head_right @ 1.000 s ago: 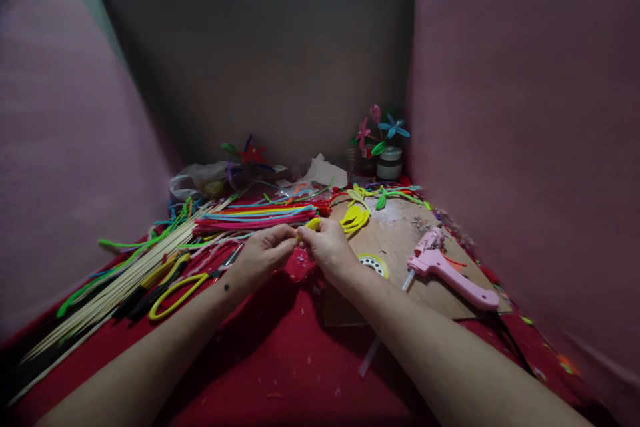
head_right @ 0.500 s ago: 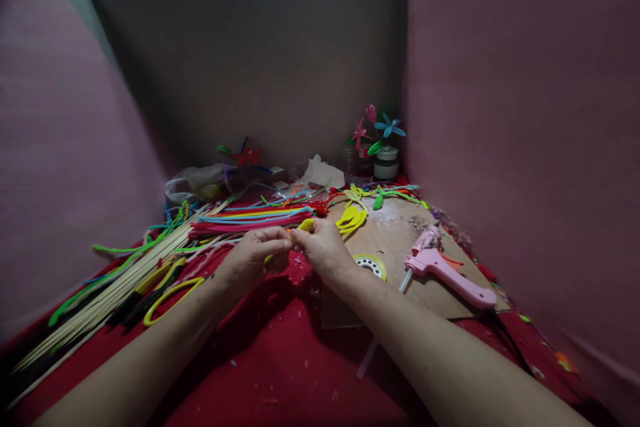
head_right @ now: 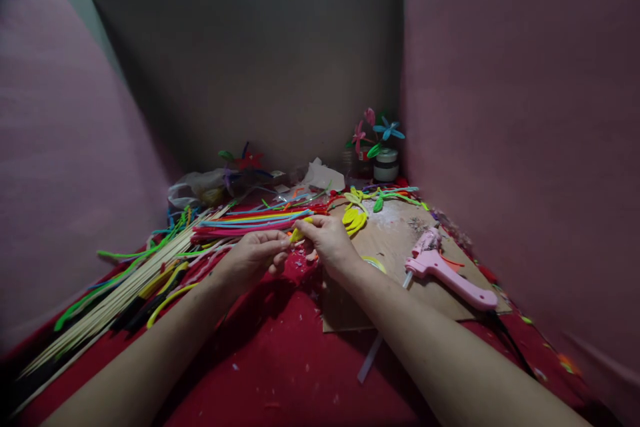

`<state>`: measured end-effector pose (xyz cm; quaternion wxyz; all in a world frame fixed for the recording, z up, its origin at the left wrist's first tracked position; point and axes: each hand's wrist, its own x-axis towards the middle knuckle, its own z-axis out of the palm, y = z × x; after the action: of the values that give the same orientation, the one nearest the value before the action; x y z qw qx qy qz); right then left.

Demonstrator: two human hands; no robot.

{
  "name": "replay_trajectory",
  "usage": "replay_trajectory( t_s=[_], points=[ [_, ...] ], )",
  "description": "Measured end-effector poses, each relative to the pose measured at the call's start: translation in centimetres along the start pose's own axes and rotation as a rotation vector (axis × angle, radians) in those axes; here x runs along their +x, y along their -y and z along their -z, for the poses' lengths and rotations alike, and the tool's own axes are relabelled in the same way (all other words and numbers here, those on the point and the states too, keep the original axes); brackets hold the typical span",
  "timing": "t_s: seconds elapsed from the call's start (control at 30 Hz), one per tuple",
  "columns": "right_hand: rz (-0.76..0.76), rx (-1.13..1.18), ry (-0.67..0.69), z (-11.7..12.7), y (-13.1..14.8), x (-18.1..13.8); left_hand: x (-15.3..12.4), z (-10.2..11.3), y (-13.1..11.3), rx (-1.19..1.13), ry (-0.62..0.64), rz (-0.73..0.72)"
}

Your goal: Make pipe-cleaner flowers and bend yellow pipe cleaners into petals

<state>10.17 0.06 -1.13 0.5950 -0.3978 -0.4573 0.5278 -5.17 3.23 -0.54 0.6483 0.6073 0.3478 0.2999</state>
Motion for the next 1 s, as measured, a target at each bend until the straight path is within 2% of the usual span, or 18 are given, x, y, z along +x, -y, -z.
replay_trajectory(
  t_s=[0.13, 0.3, 0.37, 0.5, 0.67, 0.77, 0.83, 0.93, 0.97, 1.0],
  points=[
    [0.026, -0.14, -0.055, 0.0, 0.0, -0.1, -0.2, -0.3, 0.0, 0.014, 0.05, 0.022],
    [0.285, -0.478, -0.235, -0.2, 0.1, -0.4, -0.6, -0.8, -0.5, 0.057, 0.112, 0.043],
    [0.254, -0.449, -0.208, -0.2, 0.1, -0.3, -0.6, -0.8, -0.5, 0.037, 0.117, 0.055],
    [0.074, -0.231, -0.076, -0.1, -0.2, 0.0, -0.4, -0.4, -0.2, 0.007, 0.109, 0.081],
    [0.116, -0.271, -0.103, -0.2, -0.4, 0.0, -0.5, -0.3, -0.4, 0.058, 0.18, 0.082],
    [0.109, -0.299, -0.112, 0.0, -0.3, 0.2, -0.6, -0.2, -1.0, 0.083, 0.17, 0.088],
    [0.172, -0.33, -0.223, 0.2, 0.1, 0.3, -0.6, 0.1, -1.2, 0.107, 0.13, 0.092],
    [0.37, -0.48, -0.396, 0.1, 0.7, -0.4, -0.2, 0.7, -1.4, 0.15, 0.028, 0.063],
    [0.457, -0.563, -0.39, -0.2, 0.8, -0.9, 0.1, 0.9, -1.6, 0.174, -0.012, 0.038],
    [0.554, -0.637, -0.301, -0.5, 0.8, -1.5, 0.4, 1.0, -1.8, 0.212, -0.047, 0.008]
  ],
)
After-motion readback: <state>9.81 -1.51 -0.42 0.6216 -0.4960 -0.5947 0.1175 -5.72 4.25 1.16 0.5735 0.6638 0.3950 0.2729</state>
